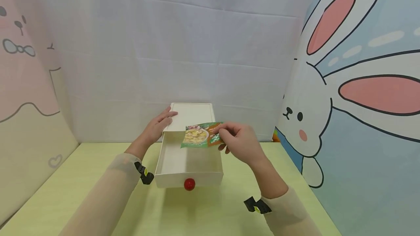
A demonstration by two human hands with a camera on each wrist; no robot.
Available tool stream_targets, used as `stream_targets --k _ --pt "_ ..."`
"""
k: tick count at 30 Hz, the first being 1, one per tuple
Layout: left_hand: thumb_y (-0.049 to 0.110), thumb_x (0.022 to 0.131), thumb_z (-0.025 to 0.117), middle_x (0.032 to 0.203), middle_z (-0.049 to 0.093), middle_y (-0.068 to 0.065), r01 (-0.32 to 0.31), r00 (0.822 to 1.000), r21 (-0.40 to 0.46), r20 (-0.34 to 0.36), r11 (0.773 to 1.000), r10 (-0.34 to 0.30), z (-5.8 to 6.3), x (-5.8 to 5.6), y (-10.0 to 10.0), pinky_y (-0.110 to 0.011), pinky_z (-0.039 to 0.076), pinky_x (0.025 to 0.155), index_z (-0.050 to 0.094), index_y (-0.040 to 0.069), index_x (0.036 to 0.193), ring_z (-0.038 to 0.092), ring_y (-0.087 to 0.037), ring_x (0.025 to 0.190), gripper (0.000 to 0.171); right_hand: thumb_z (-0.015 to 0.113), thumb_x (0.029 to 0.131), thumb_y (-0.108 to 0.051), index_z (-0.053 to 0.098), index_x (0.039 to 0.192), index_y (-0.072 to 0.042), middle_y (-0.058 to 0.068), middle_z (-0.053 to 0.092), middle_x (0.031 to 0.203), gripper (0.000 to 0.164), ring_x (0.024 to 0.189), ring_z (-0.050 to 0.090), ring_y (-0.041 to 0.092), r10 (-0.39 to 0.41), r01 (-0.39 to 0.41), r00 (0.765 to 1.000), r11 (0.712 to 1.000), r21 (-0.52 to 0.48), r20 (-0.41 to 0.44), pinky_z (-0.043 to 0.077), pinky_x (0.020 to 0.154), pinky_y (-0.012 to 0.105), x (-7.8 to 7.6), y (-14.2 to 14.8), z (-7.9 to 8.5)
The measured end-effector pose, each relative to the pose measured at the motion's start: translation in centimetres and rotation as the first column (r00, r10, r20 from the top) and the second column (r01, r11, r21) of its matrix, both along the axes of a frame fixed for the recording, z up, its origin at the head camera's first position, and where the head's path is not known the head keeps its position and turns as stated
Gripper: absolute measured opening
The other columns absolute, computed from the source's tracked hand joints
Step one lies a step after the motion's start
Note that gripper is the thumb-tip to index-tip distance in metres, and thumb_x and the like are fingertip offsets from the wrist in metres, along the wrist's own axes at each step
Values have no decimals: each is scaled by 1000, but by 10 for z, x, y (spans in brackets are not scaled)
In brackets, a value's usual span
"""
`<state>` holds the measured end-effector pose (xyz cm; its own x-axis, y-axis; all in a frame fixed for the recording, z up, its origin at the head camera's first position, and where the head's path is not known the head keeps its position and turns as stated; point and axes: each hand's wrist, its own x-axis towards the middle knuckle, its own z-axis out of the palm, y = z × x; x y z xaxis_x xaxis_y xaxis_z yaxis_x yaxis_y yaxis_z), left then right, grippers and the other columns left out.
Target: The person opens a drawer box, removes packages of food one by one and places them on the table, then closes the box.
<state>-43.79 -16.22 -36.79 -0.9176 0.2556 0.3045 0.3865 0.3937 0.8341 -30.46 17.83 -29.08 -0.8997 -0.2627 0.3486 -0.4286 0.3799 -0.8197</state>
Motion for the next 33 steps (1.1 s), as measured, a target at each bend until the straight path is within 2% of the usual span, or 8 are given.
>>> stream_targets --k 6,9,12,17,20,25,28,33 --pt "35 118 36 187 10 -3 7 1000 9 -6 1000 -7 0 0 0 -66 17 136 50 12 165 8 -35 173 54 58 112 -20 79 119 3 21 75 111 32 67 74 15 -142 132 988 981 -141 -60 62 60 29 -13 26 -3" --pt "35 119 36 187 10 -3 4 1000 4 -6 1000 -4 0 0 -1 -65 17 136 51 13 165 8 -34 174 54 57 112 -23 81 120 0 13 78 107 34 67 75 12 -247 230 966 957 -177 -78 62 60 28 -26 39 -12" --pt "36 119 36 187 11 -2 1 1000 9 -3 1000 -1 -1 -1 -1 -65 17 137 52 15 165 8 -33 174 53 55 112 -27 82 121 -5 2 78 101 36 68 75 9 -349 332 934 926 -178 -75 63 61 28 -41 52 -25" --pt "36 119 37 187 12 -1 -1 1000 17 -2 1000 1 -1 -1 -2 -65 19 136 53 17 164 11 -33 173 52 50 112 -29 81 124 -7 11 80 105 40 70 75 10 -450 445 892 889 -111 -27 62 61 27 -62 74 -50" --pt "37 119 37 187 11 -1 0 1000 17 -4 1000 0 -1 -1 -2 -65 19 136 53 17 164 10 -33 173 52 49 111 -29 80 126 -6 17 81 108 42 69 74 7 -483 482 876 874 -58 10 62 61 27 -75 85 -68" --pt "37 118 37 187 11 -2 1 1000 14 -6 1000 -1 -1 -1 -1 -65 18 137 52 15 164 10 -34 173 53 48 111 -30 78 130 -3 18 81 108 44 66 71 2 -528 527 849 849 39 25 61 61 27 -95 99 -100" --pt "38 118 37 187 11 -1 0 1000 15 0 1000 0 0 -1 -2 -65 18 137 52 16 164 10 -34 173 53 47 111 -31 75 133 -1 18 81 107 47 67 72 6 -542 538 840 837 100 26 58 59 30 -104 104 -118" --pt "38 119 37 187 11 1 -1 1000 17 5 1000 1 0 0 -3 -65 19 136 53 16 164 11 -33 173 52 42 112 -30 71 135 2 18 80 100 49 74 73 20 -549 528 835 820 222 42 52 59 33 -115 108 -144"
